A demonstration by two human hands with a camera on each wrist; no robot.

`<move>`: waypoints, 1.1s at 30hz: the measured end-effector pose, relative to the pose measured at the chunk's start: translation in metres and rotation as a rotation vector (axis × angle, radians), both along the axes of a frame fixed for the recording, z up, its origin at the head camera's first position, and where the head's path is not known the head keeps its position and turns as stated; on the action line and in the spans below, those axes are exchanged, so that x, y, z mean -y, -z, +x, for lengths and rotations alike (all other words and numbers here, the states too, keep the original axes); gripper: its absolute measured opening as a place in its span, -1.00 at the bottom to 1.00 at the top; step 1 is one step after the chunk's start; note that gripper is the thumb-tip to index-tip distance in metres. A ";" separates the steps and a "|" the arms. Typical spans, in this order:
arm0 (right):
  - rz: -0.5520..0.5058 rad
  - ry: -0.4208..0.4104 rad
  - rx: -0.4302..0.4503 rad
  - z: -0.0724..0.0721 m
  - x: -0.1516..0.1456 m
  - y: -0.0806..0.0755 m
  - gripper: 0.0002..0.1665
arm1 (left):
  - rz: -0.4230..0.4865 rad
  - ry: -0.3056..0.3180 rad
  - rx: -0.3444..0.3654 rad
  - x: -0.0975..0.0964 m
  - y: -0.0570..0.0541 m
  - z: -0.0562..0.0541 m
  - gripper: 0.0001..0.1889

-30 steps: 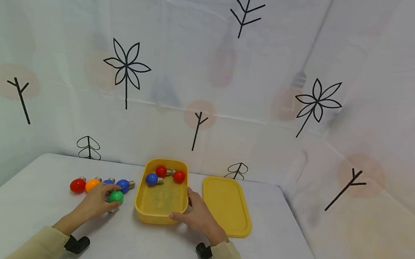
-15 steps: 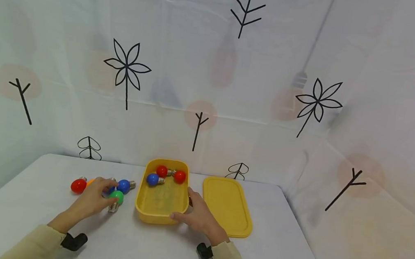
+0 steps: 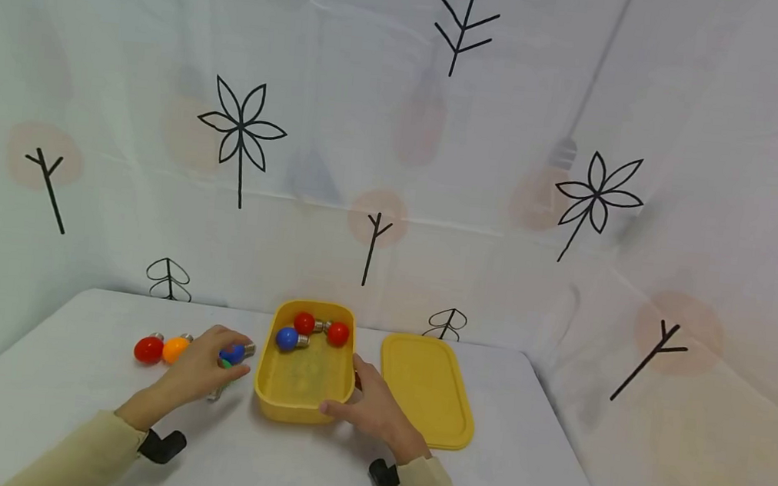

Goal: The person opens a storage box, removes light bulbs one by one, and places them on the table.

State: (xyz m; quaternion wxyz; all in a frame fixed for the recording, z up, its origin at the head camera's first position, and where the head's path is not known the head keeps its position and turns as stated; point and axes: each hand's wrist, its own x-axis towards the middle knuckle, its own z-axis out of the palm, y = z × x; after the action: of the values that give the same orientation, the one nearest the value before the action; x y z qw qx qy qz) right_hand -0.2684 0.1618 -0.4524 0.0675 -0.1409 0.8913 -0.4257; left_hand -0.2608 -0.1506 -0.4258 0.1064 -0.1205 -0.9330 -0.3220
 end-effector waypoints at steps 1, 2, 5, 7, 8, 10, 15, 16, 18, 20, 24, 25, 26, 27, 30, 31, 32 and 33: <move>-0.001 0.000 -0.001 0.000 0.000 0.000 0.25 | -0.001 0.004 -0.003 -0.003 0.000 -0.002 -0.57; -0.003 -0.003 -0.001 0.000 0.000 0.000 0.25 | -0.004 0.012 -0.009 -0.005 0.000 -0.003 -0.58; -0.006 -0.003 0.005 0.000 0.000 0.000 0.25 | -0.002 0.024 -0.004 -0.013 0.000 -0.006 -0.58; -0.008 -0.005 0.009 0.000 0.000 0.000 0.25 | 0.006 0.040 -0.007 -0.017 -0.001 -0.009 -0.58; -0.008 -0.006 0.010 0.000 0.001 0.000 0.25 | 0.008 0.054 -0.018 -0.019 -0.002 -0.010 -0.58; -0.006 -0.007 0.008 0.000 0.001 0.000 0.25 | 0.016 0.077 -0.028 -0.022 -0.004 -0.013 -0.58; 0.000 -0.006 -0.001 -0.001 0.001 0.000 0.25 | -0.001 0.119 -0.024 -0.029 -0.009 -0.028 -0.57; 0.000 -0.004 -0.001 -0.001 0.001 0.000 0.25 | -0.009 0.131 -0.026 -0.031 -0.009 -0.031 -0.56; -0.002 -0.001 -0.001 -0.001 0.001 0.000 0.25 | -0.018 0.168 -0.036 -0.033 -0.012 -0.037 -0.56; -0.002 0.002 0.000 0.000 0.001 0.000 0.25 | -0.036 0.208 -0.051 -0.035 -0.014 -0.043 -0.57; -0.002 0.000 0.001 0.000 0.001 0.001 0.25 | -0.077 0.271 -0.049 -0.038 -0.018 -0.052 -0.56; -0.003 -0.002 0.001 0.000 0.001 0.001 0.25 | -0.094 0.278 -0.046 -0.038 -0.019 -0.054 -0.56; -0.003 -0.003 0.001 0.000 0.001 0.001 0.24 | -0.112 0.286 -0.041 -0.039 -0.019 -0.056 -0.56; -0.004 -0.004 0.002 0.000 0.001 0.001 0.24 | -0.128 0.293 -0.035 -0.039 -0.020 -0.058 -0.55; -0.008 -0.005 0.005 0.000 0.001 0.001 0.24 | -0.168 0.301 -0.008 -0.041 -0.019 -0.065 -0.54; -0.008 -0.005 0.006 0.000 0.001 0.001 0.24 | -0.180 0.302 0.004 -0.042 -0.018 -0.067 -0.54; -0.008 -0.005 0.006 0.000 0.001 0.001 0.24 | -0.198 0.303 0.013 -0.042 -0.017 -0.070 -0.53; -0.008 -0.005 0.007 0.000 0.001 0.001 0.24 | -0.206 0.304 0.020 -0.043 -0.016 -0.072 -0.53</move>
State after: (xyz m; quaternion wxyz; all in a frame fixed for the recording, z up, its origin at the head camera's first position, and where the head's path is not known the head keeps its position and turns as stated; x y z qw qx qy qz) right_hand -0.2680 0.1612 -0.4536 0.0713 -0.1419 0.8889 -0.4296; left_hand -0.3332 -0.1078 -0.4099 0.0344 -0.2671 -0.9332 -0.2380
